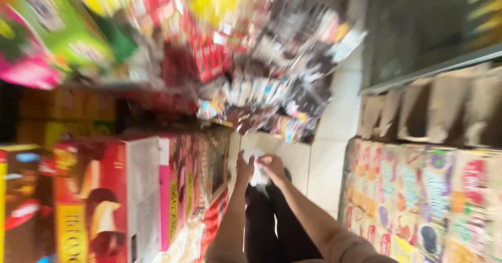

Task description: The person wipes the surface of a store shelf with a white cloth, then picks up and places back several boxes of snacks and crackers. The person continues wiping the shelf and handling the boxes throughout the clip.

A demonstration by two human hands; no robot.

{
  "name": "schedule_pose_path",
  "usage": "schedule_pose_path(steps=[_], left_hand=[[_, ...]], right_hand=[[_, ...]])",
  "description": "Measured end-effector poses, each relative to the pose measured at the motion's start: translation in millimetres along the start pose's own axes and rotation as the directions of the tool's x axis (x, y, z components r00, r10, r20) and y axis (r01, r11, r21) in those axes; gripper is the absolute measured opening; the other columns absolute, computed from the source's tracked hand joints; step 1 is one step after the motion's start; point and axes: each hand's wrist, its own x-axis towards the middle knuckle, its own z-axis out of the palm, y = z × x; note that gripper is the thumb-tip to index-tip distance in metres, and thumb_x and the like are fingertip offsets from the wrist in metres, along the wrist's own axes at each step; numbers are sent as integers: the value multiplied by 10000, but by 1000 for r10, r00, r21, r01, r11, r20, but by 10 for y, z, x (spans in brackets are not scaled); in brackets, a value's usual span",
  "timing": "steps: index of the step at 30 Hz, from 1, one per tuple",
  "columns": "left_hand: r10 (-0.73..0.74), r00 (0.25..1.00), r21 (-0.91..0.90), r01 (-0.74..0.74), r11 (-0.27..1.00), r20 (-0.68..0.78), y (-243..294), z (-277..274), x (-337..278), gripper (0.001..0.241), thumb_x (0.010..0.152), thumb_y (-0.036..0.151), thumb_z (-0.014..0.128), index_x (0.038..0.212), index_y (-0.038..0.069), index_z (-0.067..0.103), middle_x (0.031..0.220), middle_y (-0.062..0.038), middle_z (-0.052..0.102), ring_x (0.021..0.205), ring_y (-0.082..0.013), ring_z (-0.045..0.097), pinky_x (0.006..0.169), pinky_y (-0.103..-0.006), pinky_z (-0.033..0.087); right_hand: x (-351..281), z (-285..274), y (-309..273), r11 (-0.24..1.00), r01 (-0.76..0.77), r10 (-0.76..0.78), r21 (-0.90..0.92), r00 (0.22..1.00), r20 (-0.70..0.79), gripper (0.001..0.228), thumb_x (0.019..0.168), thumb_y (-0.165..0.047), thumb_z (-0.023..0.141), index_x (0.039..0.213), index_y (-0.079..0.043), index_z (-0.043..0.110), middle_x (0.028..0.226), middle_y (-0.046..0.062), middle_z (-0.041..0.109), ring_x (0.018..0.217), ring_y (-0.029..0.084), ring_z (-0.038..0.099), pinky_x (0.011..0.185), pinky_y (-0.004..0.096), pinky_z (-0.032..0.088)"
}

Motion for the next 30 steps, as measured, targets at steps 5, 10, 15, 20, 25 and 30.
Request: schedule_pose_path(steps=[5,10,15,20,25,30], left_hand=[[319,939,-35,-326,945,-128,1079,-608,-363,499,867,317,723,1269,71,560,1157,-217,696,1068,-376,679,933,-452,530],[183,969,145,-160,976,-165,2055,-1307,-611,462,854,358,784,1178,83,603,1016,-176,732,870,-334,701,766,-474,560],[350,897,66,-345,936,-272,2800,-2038,-1117,293,935,293,656,1145,88,671,924,-120,773,781,-274,723,657,-452,575],[414,730,519,-96,849,-543,2981,-2913,-1375,639,897,477,698,1400,112,549,1360,-258,586,1274,-458,531,999,-619,455],[312,838,705,116,700,-447,2630,-3648,-1230,1205,594,719,805,1566,240,279,1594,-315,221,1411,-601,182,938,-835,203],[325,824,686,103,720,-464,2343,-3777,-1029,1233,559,729,793,1607,296,309,1652,-325,221,1482,-556,224,1069,-818,233]], right_hand=[[-513,-36,-1116,992,98,-108,79,985,136,376,806,-31,807,1166,8,710,1096,155,749,975,179,733,822,302,605],[-723,94,-2123,867,400,-302,-297,896,325,646,744,-157,857,1331,-78,596,1304,119,657,1130,221,673,879,355,604],[-924,482,-2850,623,642,-518,-447,766,381,406,894,-265,814,1201,-35,680,1138,190,700,1058,311,687,902,425,549],[-1147,939,-3394,509,756,-667,-410,648,368,259,966,-304,719,1001,-49,685,879,153,720,829,246,711,749,382,583],[-1561,1273,-3711,775,582,-451,-245,782,431,376,978,-413,638,1121,-66,661,831,110,705,657,235,711,611,357,583],[-1856,1535,-3865,760,616,-506,-206,760,408,449,1001,-458,639,1054,-16,702,782,153,717,664,229,718,628,363,553]])
